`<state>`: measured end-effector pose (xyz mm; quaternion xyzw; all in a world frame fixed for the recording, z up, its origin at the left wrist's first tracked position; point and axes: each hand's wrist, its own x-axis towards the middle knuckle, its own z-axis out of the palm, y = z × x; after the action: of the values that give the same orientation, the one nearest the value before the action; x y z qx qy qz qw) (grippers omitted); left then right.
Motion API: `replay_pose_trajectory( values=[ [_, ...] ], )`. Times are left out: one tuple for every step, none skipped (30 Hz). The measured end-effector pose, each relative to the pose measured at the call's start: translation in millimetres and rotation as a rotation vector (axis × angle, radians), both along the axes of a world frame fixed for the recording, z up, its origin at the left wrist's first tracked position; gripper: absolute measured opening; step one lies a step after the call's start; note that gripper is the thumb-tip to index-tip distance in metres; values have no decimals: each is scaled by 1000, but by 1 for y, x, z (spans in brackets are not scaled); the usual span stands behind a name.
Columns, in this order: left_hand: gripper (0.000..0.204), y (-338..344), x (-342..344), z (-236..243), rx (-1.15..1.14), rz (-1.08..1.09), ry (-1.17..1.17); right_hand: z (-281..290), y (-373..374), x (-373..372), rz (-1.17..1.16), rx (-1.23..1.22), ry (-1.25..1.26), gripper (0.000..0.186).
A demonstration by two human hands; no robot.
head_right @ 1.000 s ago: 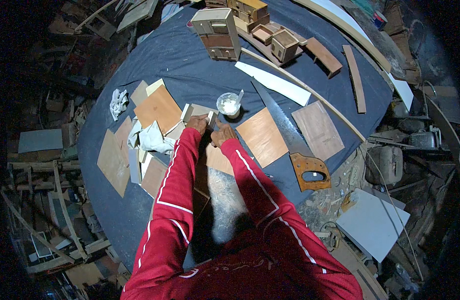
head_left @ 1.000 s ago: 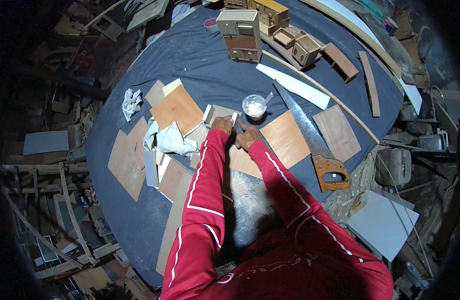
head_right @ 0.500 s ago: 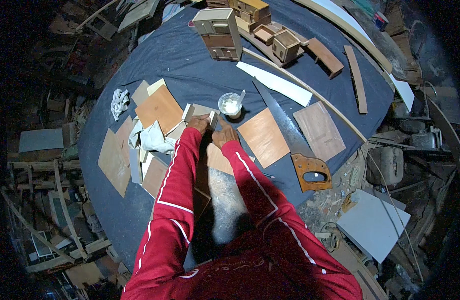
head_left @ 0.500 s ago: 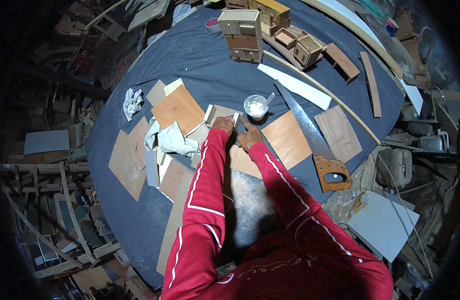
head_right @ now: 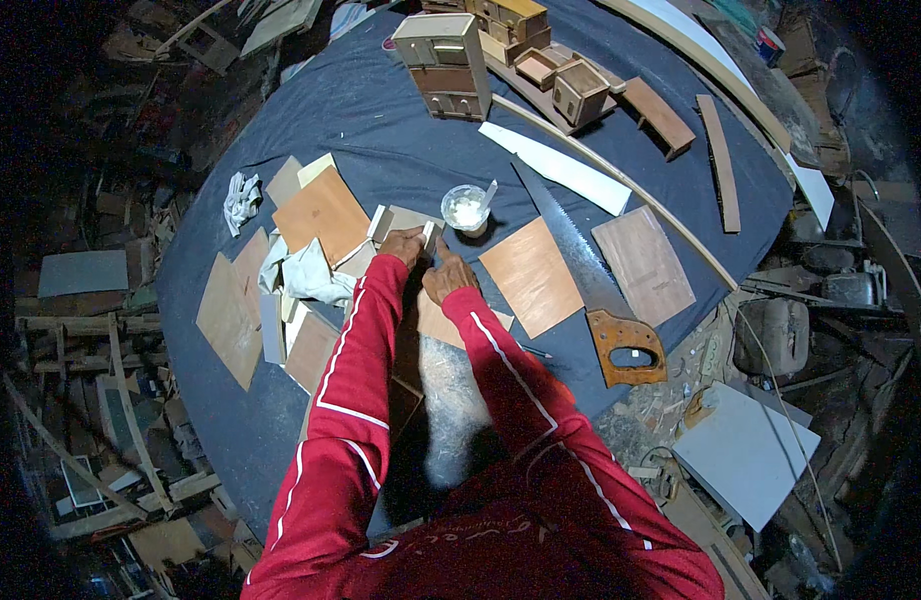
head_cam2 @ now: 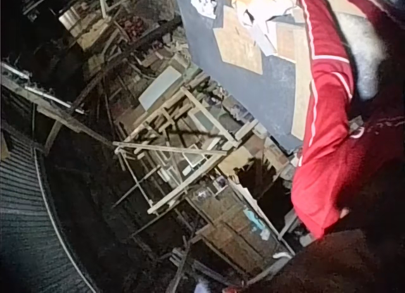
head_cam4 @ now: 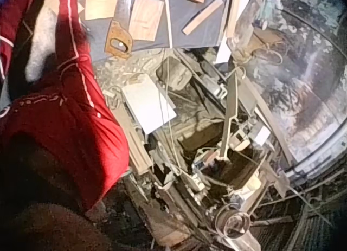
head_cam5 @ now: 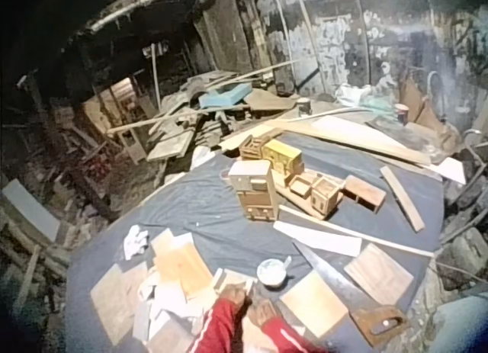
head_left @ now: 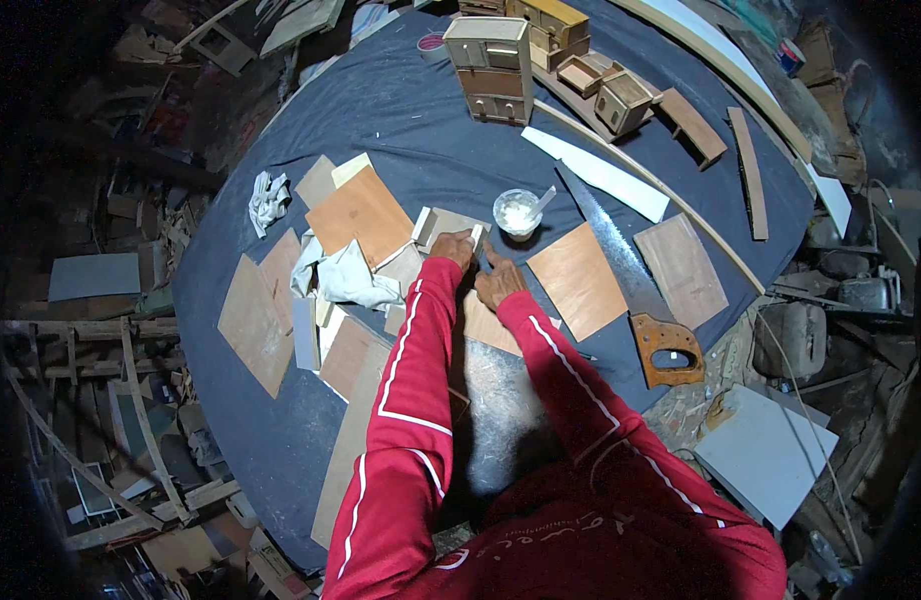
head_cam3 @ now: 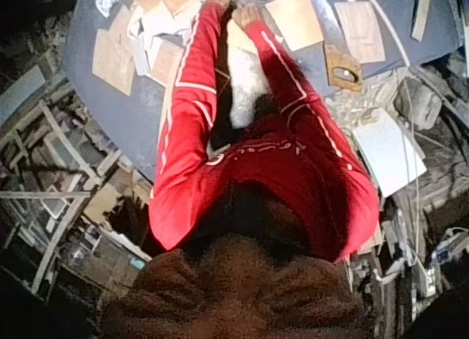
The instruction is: The person cuts a piece of wood with a hand saw, trims wooden pieces using a utility knife, and fits the pieces together on a table to build a miniature wooden structure.
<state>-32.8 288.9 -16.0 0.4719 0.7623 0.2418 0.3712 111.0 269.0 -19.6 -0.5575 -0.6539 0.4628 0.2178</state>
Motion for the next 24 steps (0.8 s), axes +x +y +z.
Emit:
replay_pose_trajectory(
  values=[
    [41,0,0,1,41,-24,16,2,2,0,3,-40,-4,68],
    [41,-2,-2,2,41,-24,18,4,3,-1,7,-79,-8,69],
    [41,-1,-1,4,35,-28,13,3,5,0,3,-78,-9,69],
    [41,-1,-1,6,29,-32,8,3,6,2,24,-85,-21,68],
    [41,-2,0,9,30,-36,7,2,8,3,45,-92,-33,68],
    [40,0,3,10,25,-70,39,-2,11,4,38,-88,-36,68],
    [39,2,6,12,21,-105,70,-5,14,6,6,-102,-8,67],
    [39,7,10,13,25,-113,66,-9,17,8,-26,-116,18,66],
    [39,5,7,14,22,-97,28,-4,15,6,-14,-122,21,66],
    [39,-2,0,15,18,-75,-8,5,11,3,-2,-177,95,64],
    [39,-10,-7,15,10,-58,-2,13,6,-1,9,-233,168,62],
    [39,-7,-5,16,9,-57,7,8,9,1,5,-229,166,62],
    [39,-5,-3,17,8,-55,17,3,10,3,-41,-121,119,61],
    [39,-3,-1,18,11,-57,16,-2,12,3,-85,-13,73,60],
    [39,-2,4,19,-9,-34,21,-8,12,4,-90,-12,68,60],
    [39,0,9,19,-30,-12,25,-14,13,5,-92,123,36,58],
    [39,3,14,20,-29,-18,20,-21,14,6,-93,259,1,56],
    [39,2,12,20,-66,-4,23,-19,13,4,-86,257,4,56],
    [38,2,10,20,-103,8,25,-18,14,2,-72,81,59,56],
    [38,0,8,19,-104,12,24,-17,15,0,-59,-95,111,57],
    [38,1,5,16,-56,-18,8,-17,16,-1,-60,-93,111,57],
    [38,2,4,12,-6,-49,-9,-17,17,-2,-41,-13,42,56],
    [38,2,3,8,-3,-52,-9,-17,18,-2,-23,68,-27,55],
    [37,1,-1,4,45,-67,8,-13,16,-4,-20,70,-23,55]
  ],
)
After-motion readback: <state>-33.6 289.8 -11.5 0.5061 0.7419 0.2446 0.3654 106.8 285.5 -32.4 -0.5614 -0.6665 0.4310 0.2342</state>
